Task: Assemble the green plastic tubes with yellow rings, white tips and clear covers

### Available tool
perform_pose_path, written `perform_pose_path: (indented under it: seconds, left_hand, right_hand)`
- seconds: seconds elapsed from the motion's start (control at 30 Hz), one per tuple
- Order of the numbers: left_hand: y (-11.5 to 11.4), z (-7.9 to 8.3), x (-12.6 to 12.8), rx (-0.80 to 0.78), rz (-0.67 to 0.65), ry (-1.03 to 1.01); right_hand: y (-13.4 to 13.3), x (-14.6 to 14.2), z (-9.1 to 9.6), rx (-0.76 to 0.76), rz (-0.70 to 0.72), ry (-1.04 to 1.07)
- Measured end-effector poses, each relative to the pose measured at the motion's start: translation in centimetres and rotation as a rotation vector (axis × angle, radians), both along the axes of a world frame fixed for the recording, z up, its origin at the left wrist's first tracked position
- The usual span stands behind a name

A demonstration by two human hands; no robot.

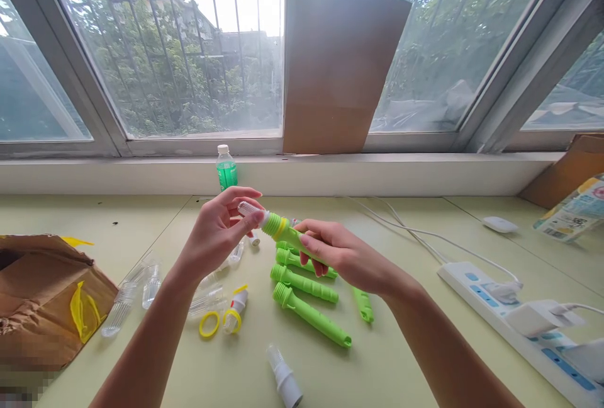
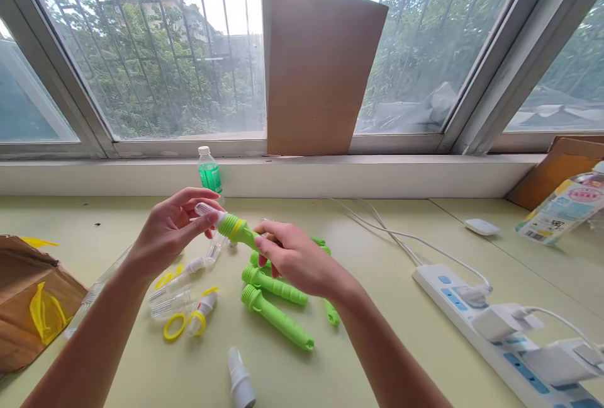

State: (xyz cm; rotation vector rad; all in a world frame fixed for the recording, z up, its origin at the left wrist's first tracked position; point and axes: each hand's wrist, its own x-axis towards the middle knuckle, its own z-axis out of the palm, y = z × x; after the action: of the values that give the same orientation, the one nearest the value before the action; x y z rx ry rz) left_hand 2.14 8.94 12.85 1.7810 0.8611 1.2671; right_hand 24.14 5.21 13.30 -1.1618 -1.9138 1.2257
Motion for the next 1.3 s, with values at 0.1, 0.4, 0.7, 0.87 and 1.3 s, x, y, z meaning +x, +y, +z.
perform_pose_path:
  seconds: [0.1,0.4,0.7,0.87,1.3]
  left_hand:
    - [-0.1,0.0,0.1,-0.012,-0.008,-0.003]
    - [-0.5,0.5,0.4,-0.053,0.001,-0.013]
    - [1.1,-1.2,0.2,0.049,0.252,0.143]
    - [1.3,-1.7,0.2,0.052,0.192,0.187]
    - [4.0,-4.2,-1.3,-0.038,0.552,0.697]
  right_hand:
    - [-0.1,0.1,0.1,-0.002,0.000,-0.024]
    - [0.0,0.1,0.1,0.062,-0.069,-0.065]
    - [0.2,0.6,-0.2,0.095,-0.138,-0.108]
    - [0.4,0.6,-0.3,0.116,-0.146,-0.120]
    - [0.4,1.3,0.0,0.156,-0.169,-0.118]
